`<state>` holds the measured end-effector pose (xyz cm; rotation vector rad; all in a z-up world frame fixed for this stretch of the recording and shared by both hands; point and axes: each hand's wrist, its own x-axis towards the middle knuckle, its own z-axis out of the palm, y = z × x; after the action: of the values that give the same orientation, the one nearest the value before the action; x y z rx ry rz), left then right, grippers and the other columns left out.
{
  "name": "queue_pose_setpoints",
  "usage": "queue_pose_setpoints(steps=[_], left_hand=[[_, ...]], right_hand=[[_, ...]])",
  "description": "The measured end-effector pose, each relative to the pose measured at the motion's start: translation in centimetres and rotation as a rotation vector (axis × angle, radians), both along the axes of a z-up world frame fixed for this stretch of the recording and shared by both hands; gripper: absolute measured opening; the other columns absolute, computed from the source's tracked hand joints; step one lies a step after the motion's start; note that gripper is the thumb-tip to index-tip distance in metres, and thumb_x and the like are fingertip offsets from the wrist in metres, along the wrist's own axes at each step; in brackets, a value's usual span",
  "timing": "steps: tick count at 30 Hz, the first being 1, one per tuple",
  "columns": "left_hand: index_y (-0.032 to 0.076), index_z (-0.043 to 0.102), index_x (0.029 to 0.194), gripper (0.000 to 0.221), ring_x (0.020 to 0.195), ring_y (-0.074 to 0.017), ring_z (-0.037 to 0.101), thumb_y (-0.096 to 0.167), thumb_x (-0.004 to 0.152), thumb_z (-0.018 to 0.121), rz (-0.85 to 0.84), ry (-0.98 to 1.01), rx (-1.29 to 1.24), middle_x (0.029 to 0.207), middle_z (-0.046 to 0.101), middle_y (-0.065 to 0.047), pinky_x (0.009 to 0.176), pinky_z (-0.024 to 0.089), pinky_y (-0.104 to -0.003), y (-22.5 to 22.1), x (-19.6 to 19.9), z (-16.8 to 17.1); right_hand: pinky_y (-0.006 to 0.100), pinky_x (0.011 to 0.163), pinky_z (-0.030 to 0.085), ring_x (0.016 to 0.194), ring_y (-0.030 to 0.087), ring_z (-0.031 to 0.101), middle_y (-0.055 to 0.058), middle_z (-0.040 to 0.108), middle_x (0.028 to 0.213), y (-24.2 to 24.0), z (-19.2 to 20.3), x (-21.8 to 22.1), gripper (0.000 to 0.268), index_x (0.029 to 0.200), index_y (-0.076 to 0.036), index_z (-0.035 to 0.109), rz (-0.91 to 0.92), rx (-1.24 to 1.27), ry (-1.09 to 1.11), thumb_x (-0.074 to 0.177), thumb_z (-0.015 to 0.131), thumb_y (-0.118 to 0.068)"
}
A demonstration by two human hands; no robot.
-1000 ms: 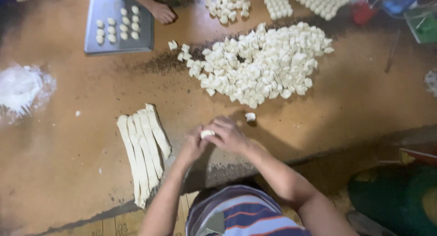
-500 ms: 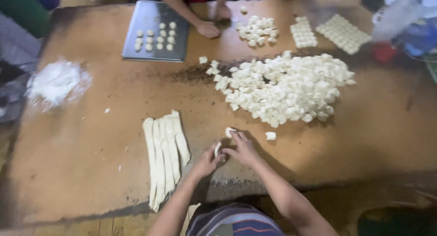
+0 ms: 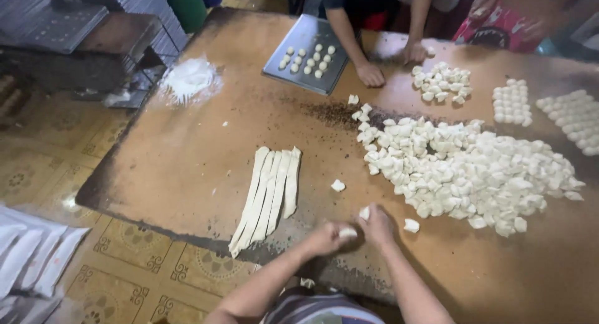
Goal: Cutting dough into small pieces and rolling them into balls on a floured table
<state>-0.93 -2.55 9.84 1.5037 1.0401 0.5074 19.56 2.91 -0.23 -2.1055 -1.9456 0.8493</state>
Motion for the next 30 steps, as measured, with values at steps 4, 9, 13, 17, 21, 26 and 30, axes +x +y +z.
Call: queue_pose_setpoints(steps=[4, 9, 13, 17, 21, 26, 30], left_hand=[[0.015, 0.028, 0.160, 0.061, 0.143, -0.0293, 0.046, 0.027, 0.105, 0.050, 0.005, 0.403, -0.195, 0.154, 0.047, -0.015, 0.114, 0.042, -0.048, 1.7, -1.2, 2.5], [0.002, 0.066, 0.129, 0.033, 0.120, -0.0463, 0.062, 0.010, 0.099, 0.055, 0.048, 0.069, 0.183, 0.123, 0.068, -0.028, 0.102, 0.048, -0.056, 5.4, -2.2, -3.0], [0.013, 0.073, 0.089, 0.007, 0.082, -0.0292, 0.071, 0.017, 0.090, 0.067, 0.198, 0.086, 0.240, 0.081, 0.072, -0.009, 0.074, 0.056, -0.039, 3.8, 1.2, -9.1], [0.011, 0.072, 0.104, 0.016, 0.073, -0.0212, 0.062, 0.020, 0.101, 0.059, -0.123, 0.118, 0.172, 0.082, 0.068, -0.008, 0.070, 0.051, -0.036, 4.4, -0.1, -2.4], [0.006, 0.032, 0.157, 0.075, 0.145, -0.0441, 0.038, -0.003, 0.088, 0.059, -0.086, 0.014, 0.114, 0.155, 0.040, -0.029, 0.117, 0.035, -0.057, 4.9, -3.3, -3.0], [0.019, 0.025, 0.151, 0.079, 0.124, -0.0385, 0.054, -0.006, 0.087, 0.064, -0.103, -0.233, 0.375, 0.143, 0.040, -0.030, 0.106, 0.048, -0.048, 6.1, -2.7, -4.8], [0.006, 0.072, 0.104, 0.019, 0.082, -0.0275, 0.069, 0.018, 0.097, 0.060, 0.164, -0.016, 0.153, 0.089, 0.072, -0.014, 0.075, 0.054, -0.041, 4.2, 1.6, -10.0]], right_hand=[[0.056, 0.111, 0.042, 0.137, 0.038, 0.053, 0.016, 0.051, 0.150, -2.3, 4.0, -2.6, 0.081, 0.149, -0.015, 0.045, 0.180, 0.089, 0.123, 0.085, 0.077, -0.053], [0.037, 0.073, 0.059, 0.089, 0.028, 0.074, 0.003, 0.077, 0.091, -1.4, 2.6, -4.9, 0.014, 0.098, -0.017, 0.077, 0.229, 0.657, 0.571, 0.086, 0.076, -0.010], [0.048, 0.073, 0.055, 0.087, 0.038, 0.069, 0.014, 0.069, 0.090, -0.5, -2.9, -4.2, 0.021, 0.100, -0.014, 0.065, 0.103, 0.547, 0.467, 0.080, 0.074, -0.016], [0.052, 0.070, 0.052, 0.088, 0.041, 0.067, 0.019, 0.062, 0.086, 1.4, -0.9, -1.4, 0.037, 0.088, -0.010, 0.056, -0.033, 0.408, 0.093, 0.088, 0.072, -0.043], [0.058, 0.108, 0.049, 0.133, 0.048, 0.053, 0.024, 0.051, 0.144, -1.6, 5.5, -3.9, 0.078, 0.144, -0.006, 0.049, 0.042, 0.181, 0.264, 0.083, 0.082, -0.041], [0.036, 0.083, 0.060, 0.094, 0.025, 0.075, 0.006, 0.077, 0.104, -1.6, 4.5, -5.3, 0.023, 0.110, -0.013, 0.073, 0.209, 0.411, 0.531, 0.088, 0.071, -0.010], [0.045, 0.066, 0.054, 0.079, 0.036, 0.071, 0.014, 0.068, 0.081, -1.1, -3.4, -4.4, 0.023, 0.096, -0.013, 0.065, 0.053, 0.539, 0.461, 0.081, 0.077, -0.024]])
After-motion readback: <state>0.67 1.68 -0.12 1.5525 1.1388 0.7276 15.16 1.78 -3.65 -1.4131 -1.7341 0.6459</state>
